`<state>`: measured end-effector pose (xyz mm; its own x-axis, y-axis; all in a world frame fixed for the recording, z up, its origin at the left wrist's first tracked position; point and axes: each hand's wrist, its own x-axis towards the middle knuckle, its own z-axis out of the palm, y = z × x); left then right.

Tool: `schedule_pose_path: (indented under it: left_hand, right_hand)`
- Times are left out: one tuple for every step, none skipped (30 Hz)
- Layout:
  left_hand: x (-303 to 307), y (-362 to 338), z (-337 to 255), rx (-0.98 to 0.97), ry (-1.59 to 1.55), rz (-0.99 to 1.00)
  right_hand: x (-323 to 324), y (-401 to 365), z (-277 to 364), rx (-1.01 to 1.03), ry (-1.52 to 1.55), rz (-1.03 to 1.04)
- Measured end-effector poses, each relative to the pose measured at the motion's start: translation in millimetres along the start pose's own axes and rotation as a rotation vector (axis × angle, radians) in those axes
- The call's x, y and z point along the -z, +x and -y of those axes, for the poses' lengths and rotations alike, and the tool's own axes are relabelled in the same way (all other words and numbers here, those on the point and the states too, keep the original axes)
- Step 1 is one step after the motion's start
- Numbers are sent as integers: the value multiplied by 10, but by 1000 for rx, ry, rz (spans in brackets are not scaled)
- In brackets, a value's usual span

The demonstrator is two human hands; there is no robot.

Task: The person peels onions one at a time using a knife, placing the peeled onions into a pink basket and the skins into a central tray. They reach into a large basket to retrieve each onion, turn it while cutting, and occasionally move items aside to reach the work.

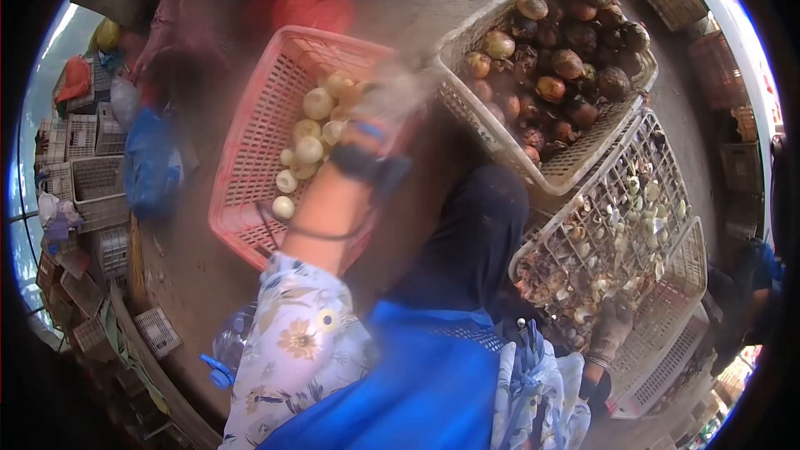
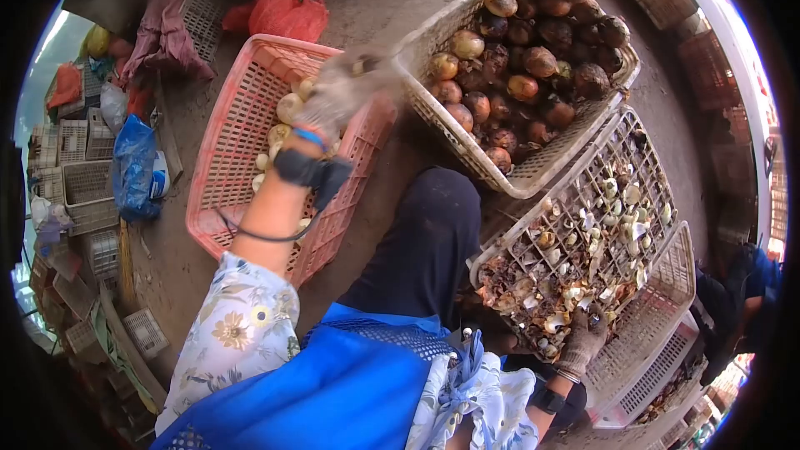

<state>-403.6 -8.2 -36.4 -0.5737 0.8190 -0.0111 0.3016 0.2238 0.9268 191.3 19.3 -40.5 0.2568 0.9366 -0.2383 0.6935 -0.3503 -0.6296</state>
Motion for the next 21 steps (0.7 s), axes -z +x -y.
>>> schedule_pose_path:
  left_hand:
    - [381,-321,13,-69,249,-156]
    - [639,-673,-448,326,-169,-254]
    - [913,-894,45,204,-148,-370]
    - [1118,-1135,310,360,-184,-500]
    - [1306,-1378,575,516,-221,-631]
    - [1533,-1627,1058,610,-116,-626]
    - [1730,-1861,1599,701,-10,-615]
    - [1863,-2046,2141,784,183,-606]
    - [1935,-2193,2558,869,378,-584]
    - [1961,-2263,2788,885,378,-577]
    - [1974,-2236,2953,943,488,-447]
    - [1978,-2241,3115,1002,596,-310]
    - [1952,-2253,3173,1016,593,-297]
    - [1909,-2228,3243,799,530,-308]
    - [1842,-2172,3236,584,462,-318]
    - [1705,-2019,3120,742,647,-335]
    - [1652,-1885,3008,745,641,-322]
    - [1601,-1763,2935,721,685,-326]
    - [1551,-1701,2947,701,728,-327]
    - [1558,-1623,3089,657,988,-176]
    - [1527,-1578,3220,658,983,-161]
  right_hand:
    - [-2,23,-98,2,-3,4]
    - [-8,35,-192,65,-31,-11]
    - [-19,57,-276,131,-61,-23]
    - [-44,85,-362,171,-85,-63]
    - [-36,93,-401,177,-92,-51]
    - [-45,95,-423,107,-42,-19]
    - [-70,76,-417,34,8,10]
    - [-119,46,-372,5,31,-3]
    - [-131,26,-346,6,19,2]
    - [-117,-8,-335,-14,-9,-8]
    - [-143,-10,-326,-29,-29,-22]
    - [-165,1,-370,27,32,-24]
    - [-118,3,-402,22,13,-23]
    - [-84,33,-419,-9,-51,-21]
    - [-67,46,-406,-40,-116,-19]
    - [-87,-49,-239,-68,-93,-1]
    - [-90,-68,-239,-73,-102,-9]
    - [-71,-60,-249,-78,-91,-6]
    - [-20,-48,-262,-85,-84,-1]
    - [21,-56,-200,-172,-121,3]
    - [30,-96,-160,-180,-132,-4]
